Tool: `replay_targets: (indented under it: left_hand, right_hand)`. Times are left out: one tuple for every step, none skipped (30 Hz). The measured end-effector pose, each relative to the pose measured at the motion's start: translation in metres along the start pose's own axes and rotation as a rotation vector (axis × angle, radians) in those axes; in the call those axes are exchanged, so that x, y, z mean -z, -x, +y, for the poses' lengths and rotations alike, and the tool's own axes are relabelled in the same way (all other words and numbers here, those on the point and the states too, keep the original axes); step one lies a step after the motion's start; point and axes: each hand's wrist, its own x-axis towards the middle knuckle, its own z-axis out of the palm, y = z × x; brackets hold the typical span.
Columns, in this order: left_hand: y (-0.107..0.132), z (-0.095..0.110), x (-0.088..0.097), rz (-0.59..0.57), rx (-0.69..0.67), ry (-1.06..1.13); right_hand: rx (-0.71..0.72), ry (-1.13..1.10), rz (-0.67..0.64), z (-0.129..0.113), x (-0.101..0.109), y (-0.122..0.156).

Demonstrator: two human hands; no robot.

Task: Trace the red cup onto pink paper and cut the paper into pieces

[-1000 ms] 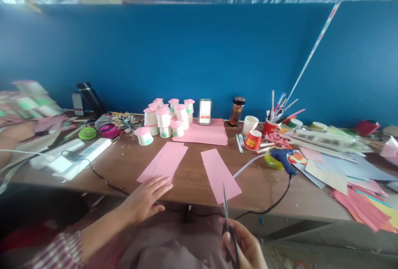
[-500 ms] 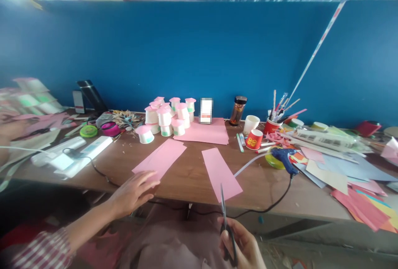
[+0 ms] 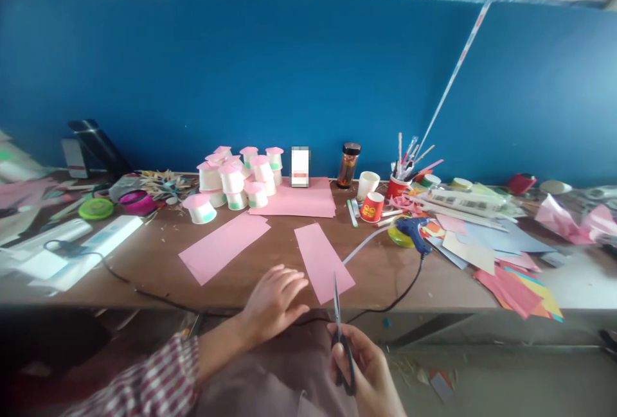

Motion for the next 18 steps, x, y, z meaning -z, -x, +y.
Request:
replay_targets:
  left_hand:
    - [-0.007,0.008,-0.008,-0.020,0.004,0.011]
    - [-0.011,0.014,-0.014,-0.035,0.010,0.014]
    - [-0.014,0.018,-0.020,-0.046,0.013,0.010]
    - [-0.015,0.020,-0.024,-0.054,0.010,0.004]
    - [-0.015,0.020,-0.027,-0.055,-0.001,-0.004]
    - [-0.013,0.020,-0.029,-0.051,-0.019,-0.012]
    - [-0.011,0.018,-0.029,-0.044,-0.041,-0.018]
    - [-0.009,0.017,-0.029,-0.035,-0.064,-0.020]
    - [-0.006,0.015,-0.027,-0.022,-0.084,-0.020]
    - [-0.003,0.013,-0.024,-0.007,-0.097,-0.017]
    - [0.000,0.012,-0.021,0.006,-0.100,-0.012]
    - [0.004,0.010,-0.017,0.015,-0.093,-0.004]
    - [0.008,0.008,-0.012,0.021,-0.075,0.003]
    - [0.012,0.006,-0.008,0.025,-0.046,0.009]
    - [0.017,0.004,-0.003,0.029,-0.010,0.013]
    - [0.024,0.000,0.002,0.034,0.033,0.018]
    - [0.031,-0.004,0.007,0.044,0.078,0.024]
    - [0.039,-0.009,0.011,0.061,0.128,0.034]
  right_hand:
    - [0.000,-0.003,0.012,-0.001,0.003,0.001]
    - [0.005,-0.010,0.029,-0.001,0.007,0.002]
    - [0.012,-0.018,0.048,0.000,0.010,0.002]
    - [0.018,-0.028,0.067,0.001,0.013,0.003]
    - [0.021,-0.037,0.083,0.002,0.016,0.003]
    - [0.016,-0.043,0.090,0.004,0.018,0.003]
    - [0.007,-0.045,0.095,0.006,0.019,0.003]
    - [-0.003,-0.045,0.101,0.007,0.020,0.003]
    - [-0.013,-0.044,0.105,0.008,0.019,0.002]
    - [-0.019,-0.043,0.105,0.009,0.019,0.002]
    - [-0.019,-0.042,0.100,0.010,0.018,0.001]
    - [-0.014,-0.042,0.091,0.010,0.016,0.000]
    - [-0.006,-0.044,0.079,0.010,0.015,-0.001]
    - [0.001,-0.044,0.067,0.009,0.013,-0.001]
    - [0.005,-0.041,0.057,0.009,0.012,-0.001]
    - [0.004,-0.034,0.050,0.009,0.011,-0.002]
    - [-0.001,-0.026,0.044,0.009,0.010,-0.002]
    - [-0.009,-0.018,0.040,0.009,0.009,-0.002]
